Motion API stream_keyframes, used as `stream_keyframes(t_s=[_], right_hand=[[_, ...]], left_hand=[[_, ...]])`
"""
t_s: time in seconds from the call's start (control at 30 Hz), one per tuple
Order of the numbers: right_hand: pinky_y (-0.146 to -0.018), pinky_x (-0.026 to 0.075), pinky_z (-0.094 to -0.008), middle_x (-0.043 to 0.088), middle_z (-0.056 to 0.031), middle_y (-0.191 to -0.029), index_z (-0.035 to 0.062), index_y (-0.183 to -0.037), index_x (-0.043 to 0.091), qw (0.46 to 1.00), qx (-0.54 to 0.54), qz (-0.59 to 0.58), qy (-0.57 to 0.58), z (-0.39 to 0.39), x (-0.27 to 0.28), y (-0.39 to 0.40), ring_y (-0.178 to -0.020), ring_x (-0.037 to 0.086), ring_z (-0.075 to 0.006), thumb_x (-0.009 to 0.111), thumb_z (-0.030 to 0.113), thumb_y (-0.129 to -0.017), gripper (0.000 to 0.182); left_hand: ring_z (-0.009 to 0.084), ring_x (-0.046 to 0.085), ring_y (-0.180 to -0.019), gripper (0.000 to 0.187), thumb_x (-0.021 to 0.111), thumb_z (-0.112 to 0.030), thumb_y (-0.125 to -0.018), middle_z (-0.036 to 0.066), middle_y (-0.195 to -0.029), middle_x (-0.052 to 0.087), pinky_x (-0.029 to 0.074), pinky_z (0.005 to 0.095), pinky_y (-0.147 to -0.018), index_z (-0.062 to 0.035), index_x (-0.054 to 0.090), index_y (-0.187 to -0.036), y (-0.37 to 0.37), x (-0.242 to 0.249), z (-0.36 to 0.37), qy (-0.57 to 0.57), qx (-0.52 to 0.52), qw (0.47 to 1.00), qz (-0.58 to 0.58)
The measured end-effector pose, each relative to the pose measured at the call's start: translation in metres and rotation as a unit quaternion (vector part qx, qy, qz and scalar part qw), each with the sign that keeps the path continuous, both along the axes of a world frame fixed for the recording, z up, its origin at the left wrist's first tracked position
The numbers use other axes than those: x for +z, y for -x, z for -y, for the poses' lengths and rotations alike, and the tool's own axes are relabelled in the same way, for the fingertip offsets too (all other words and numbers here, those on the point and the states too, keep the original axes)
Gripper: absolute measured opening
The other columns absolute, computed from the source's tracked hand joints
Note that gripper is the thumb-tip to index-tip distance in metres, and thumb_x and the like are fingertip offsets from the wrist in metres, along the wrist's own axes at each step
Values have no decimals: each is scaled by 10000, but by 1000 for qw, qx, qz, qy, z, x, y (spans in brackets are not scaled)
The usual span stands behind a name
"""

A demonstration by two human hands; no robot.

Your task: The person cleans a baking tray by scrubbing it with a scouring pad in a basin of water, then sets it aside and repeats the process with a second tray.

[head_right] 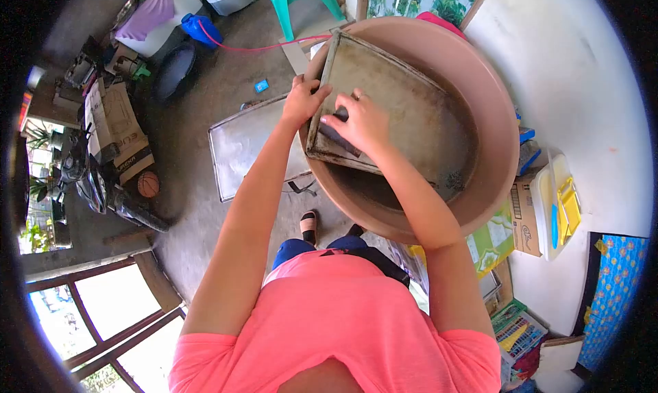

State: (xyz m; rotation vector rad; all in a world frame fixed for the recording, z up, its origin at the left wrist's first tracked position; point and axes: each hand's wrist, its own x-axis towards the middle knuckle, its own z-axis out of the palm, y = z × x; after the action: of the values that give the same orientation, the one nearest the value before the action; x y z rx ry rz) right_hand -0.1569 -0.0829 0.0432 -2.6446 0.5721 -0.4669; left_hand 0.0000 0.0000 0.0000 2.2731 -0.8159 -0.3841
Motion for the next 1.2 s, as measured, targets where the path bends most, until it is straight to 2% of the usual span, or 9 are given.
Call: stream_keyframes(t_s=[0.17,0.27,0.67,0.77,0.8,0.9,0.93,1.07,1.2], right_hand=[[-580,468,-418,562,-65,-862,159,-821,586,999,46,0,1,-2,-5,-11,-731,622,-272,708,541,-736,410],[-590,469,-417,559,-73,-852,153,-809,585,1000,19,19,-8,4,-6,-15,-730,621,-283,709,539,-733,412],[-587,468,-441,589,-104,-857,152,-806,597,998,61,-11,3,-7,-1,3,-745,636,-298,718,534,-716,410],[-577,465,-429,595,-95,-854,165,-809,603,999,29,31,-8,2,-15,-2,-729,638,-296,718,542,-712,406],[-581,457,-424,544,-86,-823,138,-808,583,999,22,28,-29,5,-10,-5,-718,614,-300,722,528,-721,424],[-572,451,-422,543,-83,-812,130,-801,576,998,65,18,2,-1,-5,1,-708,605,-301,725,518,-722,423],[-568,448,-425,545,-83,-802,128,-786,573,997,72,-33,-3,-9,4,3,-707,603,-298,726,515,-723,421],[-571,446,-431,557,-88,-808,126,-789,577,999,18,35,-35,8,-9,-6,-721,611,-297,725,524,-723,430],[-574,447,-424,556,-87,-815,130,-800,580,999,35,26,-8,2,-6,-3,-718,607,-296,723,528,-724,430]], left_hand=[[357,562,-1120,446,600,-520,-818,186,-1399,398,452,441,-935,-142,699,-1034,-14,4,-2,7,-2,1000,28],[360,564,-1112,437,599,-517,-821,183,-1388,408,455,438,-932,-136,700,-1010,-12,1,1,23,10,999,26],[342,573,-1105,474,605,-525,-807,164,-1385,416,451,423,-940,-145,697,-1075,-3,-6,2,16,-1,1000,11],[336,573,-1107,480,606,-527,-806,155,-1369,430,449,421,-942,-146,696,-1083,-3,-8,3,26,15,1000,10],[335,572,-1110,478,605,-526,-807,154,-1364,434,449,421,-943,-147,695,-1085,-2,-8,3,21,10,1000,7],[331,569,-1117,474,602,-521,-811,153,-1355,441,447,422,-944,-146,695,-1086,-3,-5,2,18,4,1000,4],[329,568,-1118,473,601,-519,-813,153,-1354,442,447,423,-944,-143,696,-1084,-3,-6,2,21,6,1000,6],[331,569,-1114,473,602,-512,-816,158,-1349,444,446,423,-943,-127,698,-1074,-2,-4,3,23,7,1000,-1],[378,464,-1237,464,668,-448,-806,273,-1344,426,386,383,-1021,-44,696,-1034,0,-1,1,65,3,998,-22]])
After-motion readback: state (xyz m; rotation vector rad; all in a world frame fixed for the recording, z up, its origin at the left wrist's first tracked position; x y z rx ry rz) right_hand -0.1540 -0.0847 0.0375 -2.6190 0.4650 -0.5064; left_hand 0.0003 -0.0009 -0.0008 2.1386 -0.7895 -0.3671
